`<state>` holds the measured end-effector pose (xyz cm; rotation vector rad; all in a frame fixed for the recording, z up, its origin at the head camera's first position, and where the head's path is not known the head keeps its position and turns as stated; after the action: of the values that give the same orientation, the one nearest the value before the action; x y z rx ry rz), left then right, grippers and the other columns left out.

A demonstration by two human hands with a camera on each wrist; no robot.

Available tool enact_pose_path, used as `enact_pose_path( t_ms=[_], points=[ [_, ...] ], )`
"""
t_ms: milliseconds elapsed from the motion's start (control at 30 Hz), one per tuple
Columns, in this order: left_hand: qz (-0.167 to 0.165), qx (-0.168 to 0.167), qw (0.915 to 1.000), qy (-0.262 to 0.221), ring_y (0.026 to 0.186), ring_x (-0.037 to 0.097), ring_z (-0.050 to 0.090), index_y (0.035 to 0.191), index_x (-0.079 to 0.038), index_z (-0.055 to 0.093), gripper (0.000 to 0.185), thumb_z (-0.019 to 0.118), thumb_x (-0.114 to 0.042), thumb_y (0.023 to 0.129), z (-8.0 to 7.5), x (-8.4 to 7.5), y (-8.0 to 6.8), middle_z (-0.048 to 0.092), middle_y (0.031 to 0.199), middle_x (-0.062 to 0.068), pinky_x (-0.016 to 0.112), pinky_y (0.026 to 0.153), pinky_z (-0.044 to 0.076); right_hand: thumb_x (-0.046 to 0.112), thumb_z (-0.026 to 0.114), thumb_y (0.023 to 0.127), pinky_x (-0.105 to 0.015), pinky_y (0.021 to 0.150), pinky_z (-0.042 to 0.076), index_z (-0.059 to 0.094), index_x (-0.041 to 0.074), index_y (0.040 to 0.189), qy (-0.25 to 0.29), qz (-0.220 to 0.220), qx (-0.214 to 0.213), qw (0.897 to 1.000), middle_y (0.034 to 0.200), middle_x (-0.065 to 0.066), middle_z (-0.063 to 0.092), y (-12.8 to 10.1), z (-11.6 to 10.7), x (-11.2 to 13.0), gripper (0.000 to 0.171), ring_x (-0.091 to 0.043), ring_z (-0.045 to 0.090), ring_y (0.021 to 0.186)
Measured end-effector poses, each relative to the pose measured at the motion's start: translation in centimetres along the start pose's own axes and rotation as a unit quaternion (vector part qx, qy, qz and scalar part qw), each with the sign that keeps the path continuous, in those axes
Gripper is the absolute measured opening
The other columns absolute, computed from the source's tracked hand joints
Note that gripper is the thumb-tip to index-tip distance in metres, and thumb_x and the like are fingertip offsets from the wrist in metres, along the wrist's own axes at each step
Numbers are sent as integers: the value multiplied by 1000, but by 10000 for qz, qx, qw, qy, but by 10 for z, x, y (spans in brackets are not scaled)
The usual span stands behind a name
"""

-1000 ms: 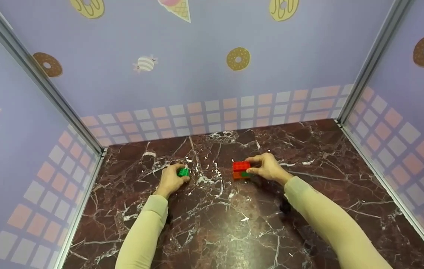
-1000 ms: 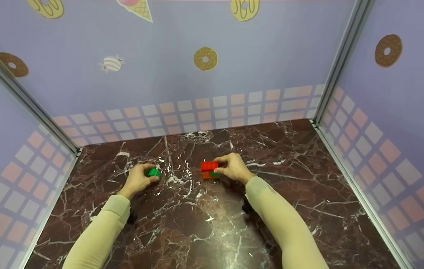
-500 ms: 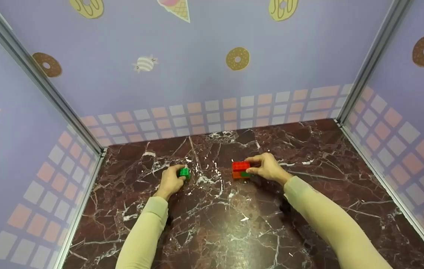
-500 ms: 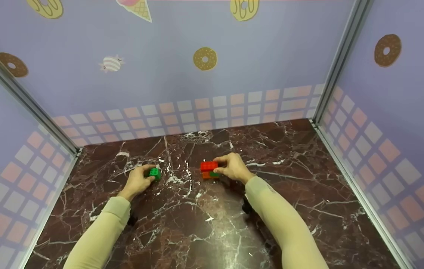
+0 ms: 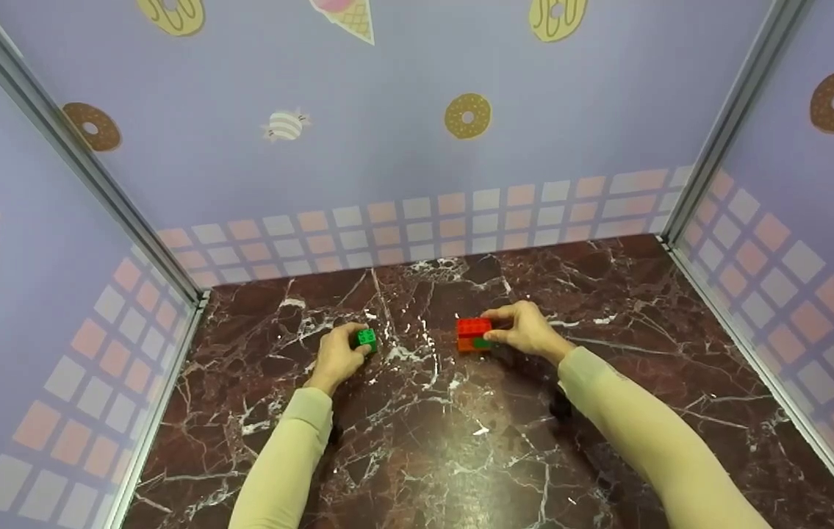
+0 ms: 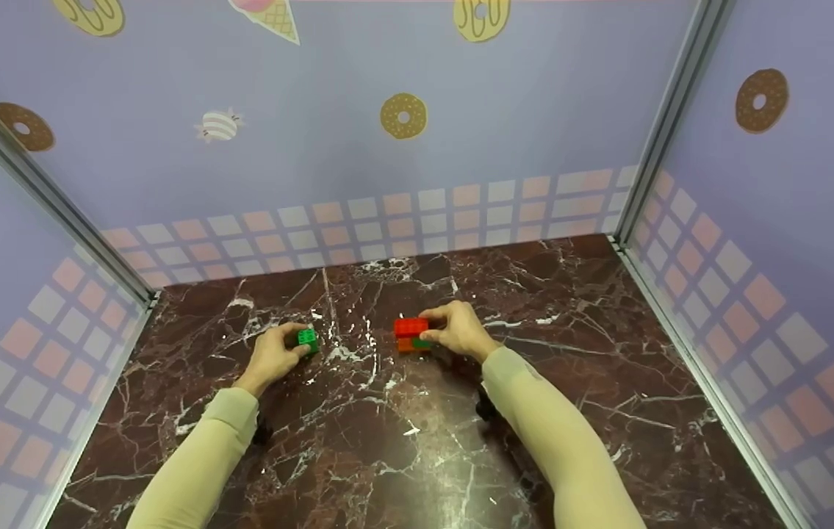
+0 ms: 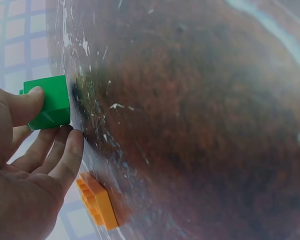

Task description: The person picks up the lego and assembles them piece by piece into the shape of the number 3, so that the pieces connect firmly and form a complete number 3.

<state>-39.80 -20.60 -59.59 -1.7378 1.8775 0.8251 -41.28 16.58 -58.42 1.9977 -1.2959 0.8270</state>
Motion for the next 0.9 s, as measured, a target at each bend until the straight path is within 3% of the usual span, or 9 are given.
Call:
enact_pose_path(
  t_ms=[167,367,567,900],
  points=[
    [2,-53,10000,19,129,45,73,138,-3,76,42,82,-5,97,0,-3,-2,80,135,23,60,117,56,6,91,92,-55,105,65,81,-5,129,4,40,41,10000,127,-27,81,1,0,1,40,-41,81,116],
    [305,-216,9993,42,120,46,75,132,-2,78,38,84,-5,95,1,-11,-4,81,125,23,66,109,57,6,90,92,-55,103,66,81,-5,130,73,49,51,9999,127,-28,81,1,0,1,41,-41,82,115],
    [318,-52,9993,-163,122,44,75,134,-2,78,38,84,-5,96,5,-16,-2,81,127,22,60,112,58,7,92,91,-57,108,63,81,-5,130,-25,43,19,10000,128,-27,81,1,0,1,42,-43,80,120],
    [467,-109,9985,-279,119,41,77,132,-1,78,39,86,-6,94,7,-30,1,83,124,21,58,110,59,8,92,91,-59,110,61,81,-5,128,-106,-50,-41,9999,128,-27,81,1,-1,2,41,-45,79,121]
  ],
)
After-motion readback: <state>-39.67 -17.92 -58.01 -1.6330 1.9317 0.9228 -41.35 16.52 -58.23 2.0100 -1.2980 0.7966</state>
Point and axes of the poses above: each hand's wrist, its own y-axis towards the middle knuckle, its own z-axis out of the palm, x = y × z, the point moved 7 cm from there along y, towards the middle knuckle
